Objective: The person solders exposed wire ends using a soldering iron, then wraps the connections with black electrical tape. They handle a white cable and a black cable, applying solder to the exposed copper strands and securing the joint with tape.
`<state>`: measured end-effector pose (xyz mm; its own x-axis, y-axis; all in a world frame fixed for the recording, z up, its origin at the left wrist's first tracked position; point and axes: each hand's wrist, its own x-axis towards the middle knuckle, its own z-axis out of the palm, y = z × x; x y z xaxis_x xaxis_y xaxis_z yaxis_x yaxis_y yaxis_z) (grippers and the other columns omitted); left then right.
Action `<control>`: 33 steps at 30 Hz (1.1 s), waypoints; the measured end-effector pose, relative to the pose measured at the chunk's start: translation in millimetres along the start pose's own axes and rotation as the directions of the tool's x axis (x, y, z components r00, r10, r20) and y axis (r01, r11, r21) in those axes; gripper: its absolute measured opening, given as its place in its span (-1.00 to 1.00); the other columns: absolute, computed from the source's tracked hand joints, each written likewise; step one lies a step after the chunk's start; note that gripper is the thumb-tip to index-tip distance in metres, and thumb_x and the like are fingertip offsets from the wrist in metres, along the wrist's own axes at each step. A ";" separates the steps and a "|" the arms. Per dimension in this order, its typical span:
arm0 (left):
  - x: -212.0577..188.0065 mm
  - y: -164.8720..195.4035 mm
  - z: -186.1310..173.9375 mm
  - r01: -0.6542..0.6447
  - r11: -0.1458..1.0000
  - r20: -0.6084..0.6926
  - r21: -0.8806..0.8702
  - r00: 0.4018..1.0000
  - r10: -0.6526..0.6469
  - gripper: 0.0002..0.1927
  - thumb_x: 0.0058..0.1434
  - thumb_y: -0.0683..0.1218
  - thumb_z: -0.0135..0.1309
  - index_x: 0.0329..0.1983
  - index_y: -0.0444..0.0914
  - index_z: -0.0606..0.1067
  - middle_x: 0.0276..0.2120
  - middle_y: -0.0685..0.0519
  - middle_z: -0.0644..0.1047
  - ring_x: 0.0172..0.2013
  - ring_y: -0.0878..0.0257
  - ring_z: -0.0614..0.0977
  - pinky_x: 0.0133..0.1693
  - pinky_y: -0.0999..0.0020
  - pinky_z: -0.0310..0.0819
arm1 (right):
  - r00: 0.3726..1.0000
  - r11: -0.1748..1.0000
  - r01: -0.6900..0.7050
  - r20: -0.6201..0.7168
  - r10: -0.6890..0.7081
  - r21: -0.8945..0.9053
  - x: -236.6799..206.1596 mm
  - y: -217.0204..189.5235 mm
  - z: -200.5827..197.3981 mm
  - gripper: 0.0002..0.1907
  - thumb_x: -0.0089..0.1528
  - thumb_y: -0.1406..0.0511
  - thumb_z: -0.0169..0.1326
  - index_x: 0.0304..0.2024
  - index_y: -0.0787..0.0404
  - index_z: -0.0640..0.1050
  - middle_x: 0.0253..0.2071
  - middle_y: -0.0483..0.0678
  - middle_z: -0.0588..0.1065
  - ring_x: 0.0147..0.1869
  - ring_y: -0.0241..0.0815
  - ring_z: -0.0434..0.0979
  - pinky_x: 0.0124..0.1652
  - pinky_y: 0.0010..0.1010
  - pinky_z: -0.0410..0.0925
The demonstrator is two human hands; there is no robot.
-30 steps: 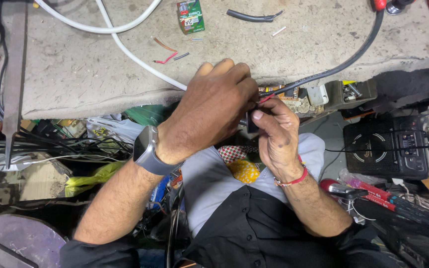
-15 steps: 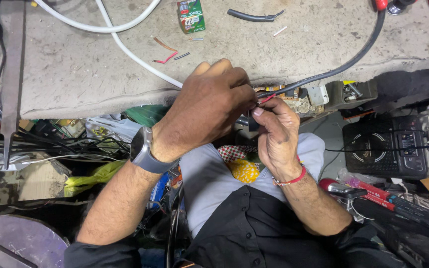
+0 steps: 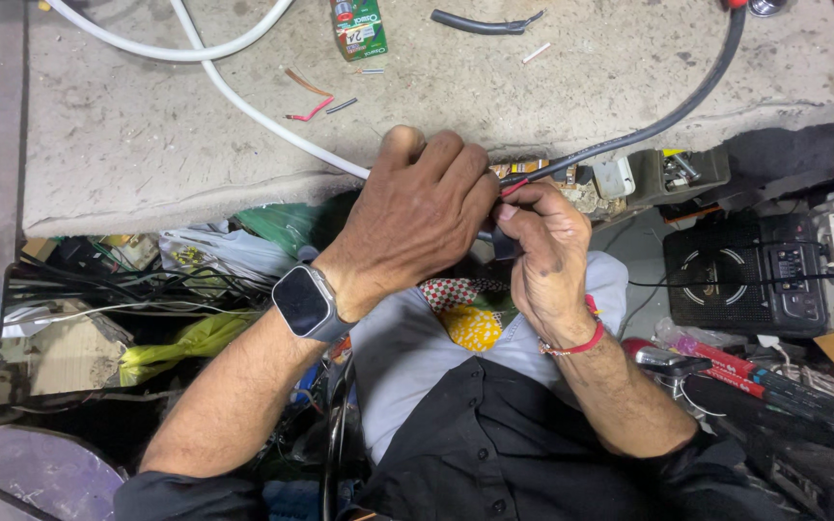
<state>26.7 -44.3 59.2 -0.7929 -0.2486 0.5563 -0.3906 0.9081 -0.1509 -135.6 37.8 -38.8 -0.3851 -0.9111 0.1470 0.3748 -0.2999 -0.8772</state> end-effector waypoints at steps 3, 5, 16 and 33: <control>-2.1 1.2 1.5 -0.011 0.999 -0.039 0.050 0.999 0.013 -0.88 0.28 -0.02 0.05 -0.25 -0.15 0.49 -0.24 0.10 0.44 -0.13 0.18 0.45 -0.08 0.18 0.23 | 1.000 0.999 -0.015 -0.004 0.015 0.029 1.3 1.6 -0.1 -0.87 0.30 0.50 0.03 -0.13 0.42 0.56 -0.20 -0.09 0.51 -0.14 -0.41 0.40 -0.05 -0.56 0.31; -4.0 0.7 2.3 -0.020 0.999 -0.031 0.049 0.999 0.022 -0.87 0.28 -0.02 0.04 -0.24 -0.15 0.50 -0.25 0.11 0.43 -0.13 0.19 0.45 -0.06 0.18 0.24 | 0.996 0.991 -0.084 -0.017 0.086 0.103 1.1 1.7 0.8 -0.89 0.29 0.49 0.02 -0.16 0.40 0.54 -0.21 -0.07 0.52 -0.16 -0.38 0.44 -0.05 -0.51 0.36; -17.6 -7.7 5.4 -0.069 0.997 -0.115 -0.042 0.991 0.063 -0.78 0.31 -0.07 0.09 -0.02 -0.21 0.56 -0.04 0.09 0.51 0.00 0.19 0.51 0.06 0.12 0.27 | 0.943 0.913 -0.332 0.080 0.322 0.236 -8.8 -26.5 0.1 -0.75 0.39 0.31 0.04 -0.03 0.44 0.50 -0.22 0.04 0.51 -0.18 -0.18 0.55 -0.15 -0.24 0.52; -36.3 11.3 25.2 0.028 0.994 -0.252 -0.102 0.966 -0.053 -0.76 0.26 -0.06 0.20 -0.03 -0.19 0.57 0.01 0.06 0.54 0.06 0.15 0.56 0.13 0.00 0.23 | 0.941 0.991 -0.128 0.312 0.133 -0.037 -38.9 -55.1 -9.7 -0.57 0.33 0.36 0.18 0.22 0.39 0.44 0.26 0.06 0.35 0.32 -0.08 0.47 0.23 -0.15 0.49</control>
<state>39.3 -33.5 16.7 -0.6274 -0.2036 0.7516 -0.3628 0.9305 -0.0507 -149.5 92.6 -0.7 -0.0494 -0.9851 0.1644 0.3897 -0.1706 -0.9050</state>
